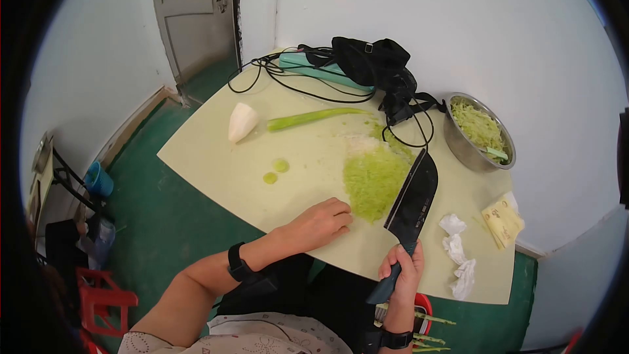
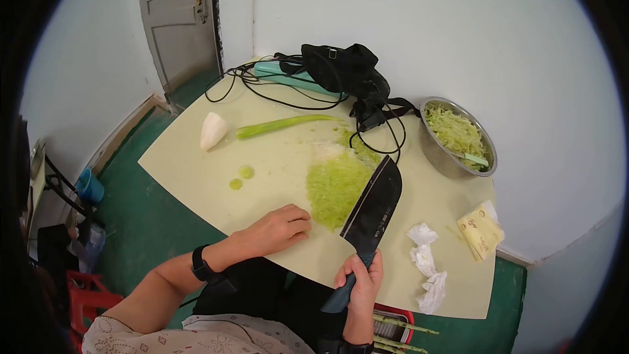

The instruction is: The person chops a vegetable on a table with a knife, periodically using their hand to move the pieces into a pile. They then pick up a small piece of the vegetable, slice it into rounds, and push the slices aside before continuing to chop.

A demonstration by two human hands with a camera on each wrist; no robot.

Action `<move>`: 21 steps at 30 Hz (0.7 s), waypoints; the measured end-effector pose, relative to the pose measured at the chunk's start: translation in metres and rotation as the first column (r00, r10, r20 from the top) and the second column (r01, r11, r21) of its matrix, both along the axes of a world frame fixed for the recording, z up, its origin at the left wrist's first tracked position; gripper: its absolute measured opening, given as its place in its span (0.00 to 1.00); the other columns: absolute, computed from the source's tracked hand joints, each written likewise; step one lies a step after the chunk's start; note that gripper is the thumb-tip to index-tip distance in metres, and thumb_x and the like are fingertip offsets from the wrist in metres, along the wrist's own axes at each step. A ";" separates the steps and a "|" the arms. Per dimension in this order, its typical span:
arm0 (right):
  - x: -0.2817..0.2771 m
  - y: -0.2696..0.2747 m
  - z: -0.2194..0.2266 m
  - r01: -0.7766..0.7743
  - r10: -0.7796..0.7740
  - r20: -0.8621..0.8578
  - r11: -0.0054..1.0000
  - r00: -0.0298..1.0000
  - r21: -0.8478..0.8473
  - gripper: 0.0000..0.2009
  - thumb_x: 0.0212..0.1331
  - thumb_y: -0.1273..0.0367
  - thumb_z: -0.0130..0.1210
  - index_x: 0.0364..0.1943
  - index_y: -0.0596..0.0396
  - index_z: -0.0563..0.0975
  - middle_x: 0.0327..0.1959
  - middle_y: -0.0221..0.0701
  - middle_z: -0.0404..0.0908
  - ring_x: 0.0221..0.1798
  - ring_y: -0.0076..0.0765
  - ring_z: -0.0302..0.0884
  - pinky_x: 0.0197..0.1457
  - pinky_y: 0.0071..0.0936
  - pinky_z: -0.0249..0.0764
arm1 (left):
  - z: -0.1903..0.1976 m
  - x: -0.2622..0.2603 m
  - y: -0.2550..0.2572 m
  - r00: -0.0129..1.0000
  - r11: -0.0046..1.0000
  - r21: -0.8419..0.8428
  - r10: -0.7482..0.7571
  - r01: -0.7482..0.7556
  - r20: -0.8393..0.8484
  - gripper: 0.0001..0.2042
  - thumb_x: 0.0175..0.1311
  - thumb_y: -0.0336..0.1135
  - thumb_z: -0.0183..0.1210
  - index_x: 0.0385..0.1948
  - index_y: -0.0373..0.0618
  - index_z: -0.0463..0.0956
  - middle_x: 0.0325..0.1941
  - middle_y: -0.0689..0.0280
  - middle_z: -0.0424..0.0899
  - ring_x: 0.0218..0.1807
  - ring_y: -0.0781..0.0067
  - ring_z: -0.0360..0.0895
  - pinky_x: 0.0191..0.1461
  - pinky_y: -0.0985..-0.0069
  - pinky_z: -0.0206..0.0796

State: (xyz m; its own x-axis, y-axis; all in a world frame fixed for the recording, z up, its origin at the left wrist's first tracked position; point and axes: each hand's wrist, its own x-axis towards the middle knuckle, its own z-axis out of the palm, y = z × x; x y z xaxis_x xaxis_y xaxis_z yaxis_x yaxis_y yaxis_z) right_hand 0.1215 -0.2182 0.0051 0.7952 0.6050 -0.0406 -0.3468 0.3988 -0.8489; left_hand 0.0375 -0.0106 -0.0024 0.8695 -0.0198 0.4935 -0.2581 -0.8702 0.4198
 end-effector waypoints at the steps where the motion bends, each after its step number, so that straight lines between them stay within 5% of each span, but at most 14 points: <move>1: 0.000 0.001 0.000 -0.004 0.004 -0.009 1.000 1.000 -0.005 0.06 0.63 0.72 0.46 0.43 0.51 0.66 0.20 0.29 0.64 0.13 0.25 0.63 0.14 0.22 0.65 | 0.000 0.000 0.001 1.000 1.000 0.005 -0.004 0.004 -0.010 0.07 0.50 0.29 0.62 0.31 0.40 0.76 0.40 0.61 0.76 0.43 0.60 0.74 0.47 0.69 0.68; 4: 0.000 0.002 0.000 0.000 0.000 0.028 1.000 1.000 -0.007 0.06 0.63 0.72 0.46 0.42 0.52 0.66 0.20 0.29 0.64 0.13 0.25 0.63 0.14 0.22 0.65 | 0.002 0.003 0.002 0.999 0.986 0.165 -0.023 0.030 -0.045 0.06 0.49 0.28 0.60 0.29 0.40 0.76 0.36 0.62 0.76 0.40 0.62 0.73 0.46 0.70 0.67; 10: 0.000 0.003 -0.001 0.030 -0.030 0.018 0.999 0.999 -0.017 0.06 0.62 0.73 0.45 0.42 0.52 0.65 0.20 0.30 0.64 0.13 0.25 0.64 0.14 0.23 0.65 | 0.014 0.001 0.008 0.991 0.975 0.216 0.070 -0.044 -0.114 0.05 0.45 0.24 0.56 0.26 0.39 0.75 0.31 0.61 0.74 0.39 0.60 0.71 0.44 0.69 0.66; 14: -0.001 0.004 -0.001 0.025 -0.022 0.066 0.998 0.998 -0.049 0.06 0.62 0.73 0.46 0.42 0.52 0.65 0.20 0.30 0.64 0.13 0.26 0.65 0.15 0.23 0.65 | 0.012 -0.008 0.038 0.974 0.969 0.147 0.211 -0.197 -0.086 0.04 0.45 0.23 0.54 0.25 0.37 0.73 0.30 0.58 0.73 0.38 0.57 0.70 0.41 0.66 0.67; 17: -0.002 0.009 0.000 0.008 0.000 0.090 0.996 0.996 -0.085 0.06 0.62 0.73 0.46 0.41 0.53 0.65 0.20 0.30 0.65 0.14 0.26 0.66 0.15 0.23 0.66 | 0.013 -0.015 0.039 0.966 0.978 0.119 0.189 -0.170 -0.176 0.07 0.48 0.25 0.57 0.31 0.37 0.76 0.34 0.56 0.75 0.41 0.56 0.72 0.44 0.67 0.68; 21: -0.005 0.021 0.022 -0.050 0.068 0.095 0.982 0.993 -0.181 0.05 0.62 0.73 0.46 0.40 0.56 0.65 0.20 0.30 0.67 0.13 0.27 0.67 0.16 0.22 0.66 | 0.024 -0.023 0.025 0.964 0.951 -0.175 0.236 -0.255 -0.122 0.16 0.50 0.30 0.60 0.42 0.37 0.74 0.41 0.54 0.76 0.46 0.54 0.72 0.50 0.66 0.67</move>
State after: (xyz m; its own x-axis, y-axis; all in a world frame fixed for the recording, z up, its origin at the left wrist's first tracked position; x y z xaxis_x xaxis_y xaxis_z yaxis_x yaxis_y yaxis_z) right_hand 0.1161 -0.1969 0.0270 0.7639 0.6412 -0.0737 -0.2744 0.2194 -0.9363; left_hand 0.0148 0.0147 0.0211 0.8800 0.2854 0.3795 0.0047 -0.8044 0.5940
